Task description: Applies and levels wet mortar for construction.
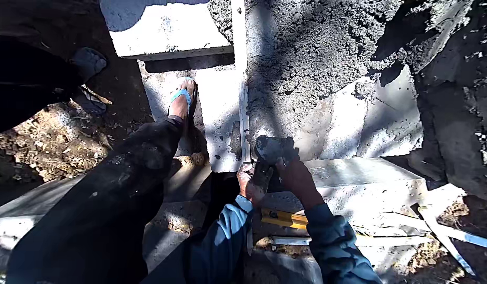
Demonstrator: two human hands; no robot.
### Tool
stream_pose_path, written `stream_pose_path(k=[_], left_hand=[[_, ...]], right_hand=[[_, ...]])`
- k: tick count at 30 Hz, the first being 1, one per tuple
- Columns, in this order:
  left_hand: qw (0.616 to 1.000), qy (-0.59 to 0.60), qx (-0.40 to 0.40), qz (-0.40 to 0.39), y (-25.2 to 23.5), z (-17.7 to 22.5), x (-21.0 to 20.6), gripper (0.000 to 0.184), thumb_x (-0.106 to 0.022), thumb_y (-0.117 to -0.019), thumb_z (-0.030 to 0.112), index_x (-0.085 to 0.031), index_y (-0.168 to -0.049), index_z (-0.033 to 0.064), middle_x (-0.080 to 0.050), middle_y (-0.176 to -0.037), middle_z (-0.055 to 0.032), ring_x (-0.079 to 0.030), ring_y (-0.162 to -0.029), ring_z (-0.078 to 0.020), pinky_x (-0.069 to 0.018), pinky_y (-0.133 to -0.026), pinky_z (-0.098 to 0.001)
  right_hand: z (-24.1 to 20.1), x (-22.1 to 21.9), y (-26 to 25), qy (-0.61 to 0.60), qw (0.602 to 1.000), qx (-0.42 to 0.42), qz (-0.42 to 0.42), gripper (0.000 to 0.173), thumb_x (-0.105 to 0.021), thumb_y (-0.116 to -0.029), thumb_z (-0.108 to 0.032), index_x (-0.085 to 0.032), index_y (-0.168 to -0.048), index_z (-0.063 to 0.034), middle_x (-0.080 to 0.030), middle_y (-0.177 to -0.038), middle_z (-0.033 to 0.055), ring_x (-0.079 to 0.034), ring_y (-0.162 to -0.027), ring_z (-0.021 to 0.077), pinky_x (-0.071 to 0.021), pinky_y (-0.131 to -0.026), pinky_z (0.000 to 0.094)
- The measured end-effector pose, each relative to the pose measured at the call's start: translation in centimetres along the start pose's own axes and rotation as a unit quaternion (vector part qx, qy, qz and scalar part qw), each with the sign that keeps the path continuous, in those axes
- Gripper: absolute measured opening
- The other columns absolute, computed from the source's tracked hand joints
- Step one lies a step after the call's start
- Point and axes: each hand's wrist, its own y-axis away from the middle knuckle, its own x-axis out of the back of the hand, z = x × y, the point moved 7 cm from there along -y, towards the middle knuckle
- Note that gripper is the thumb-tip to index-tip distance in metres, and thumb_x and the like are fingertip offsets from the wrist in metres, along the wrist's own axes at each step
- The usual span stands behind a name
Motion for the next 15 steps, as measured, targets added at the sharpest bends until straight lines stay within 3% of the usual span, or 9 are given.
stream_pose_path(k=[4,8,11,14,15], left_hand=[[1.000,0.012,-0.008,-0.003,0.3,0.8,-1.4,0.051,-0.023,-0.1068,0.042,-0.049,-0.129,0.0051,-0.063,-0.111,-0.0173,-0.065,-0.098,-0.0290,-0.0560,-0.084,-0.0489],[1.000,-0.003,-0.020,-0.003,-0.1,1.1,-1.4,0.051,-0.024,-0.1065,0.043,-0.047,-0.133,0.0055,-0.063,-0.116,-0.0183,-0.065,-0.103,-0.0298,-0.0554,-0.086,-0.0501],[0.999,-0.038,-0.027,-0.010,-1.2,1.4,-1.1,0.058,-0.023,-0.1070,0.047,-0.043,-0.140,0.0039,-0.061,-0.121,-0.0217,-0.064,-0.106,-0.0334,-0.0544,-0.087,-0.0544],[0.999,-0.035,-0.016,-0.012,-1.2,1.4,-2.2,0.063,-0.021,-0.1054,0.058,-0.043,-0.143,0.0118,-0.060,-0.124,-0.0173,-0.063,-0.109,-0.0322,-0.0540,-0.084,-0.0567],[0.999,-0.035,-0.021,-0.009,-0.9,1.2,-2.7,0.061,-0.022,-0.1043,0.060,-0.047,-0.137,0.0153,-0.062,-0.120,-0.0137,-0.063,-0.107,-0.0294,-0.0540,-0.081,-0.0553]], right_hand=[[0.1,-0.9,0.4,0.082,0.997,0.002,-0.004,0.056,-0.032,-0.1100,-0.044,-0.067,-0.122,-0.0011,-0.070,-0.114,0.0257,-0.069,-0.109,0.0427,-0.0539,-0.089,0.0586],[0.6,-0.4,1.0,0.138,0.990,0.030,0.005,0.052,-0.036,-0.1098,-0.041,-0.064,-0.127,-0.0011,-0.070,-0.112,0.0271,-0.069,-0.106,0.0461,-0.0536,-0.085,0.0617],[0.9,2.9,1.8,0.128,0.990,0.043,0.047,0.051,-0.036,-0.1075,-0.045,-0.068,-0.118,-0.0064,-0.072,-0.102,0.0229,-0.071,-0.099,0.0430,-0.0540,-0.081,0.0609],[1.1,7.2,-0.1,-0.011,0.991,0.029,0.133,0.051,-0.044,-0.1067,-0.045,-0.071,-0.101,-0.0027,-0.071,-0.092,0.0241,-0.070,-0.094,0.0438,-0.0513,-0.080,0.0640],[0.9,8.4,-1.2,-0.058,0.985,0.037,0.156,0.051,-0.047,-0.1062,-0.046,-0.071,-0.096,-0.0016,-0.070,-0.090,0.0244,-0.069,-0.092,0.0443,-0.0514,-0.078,0.0654]])
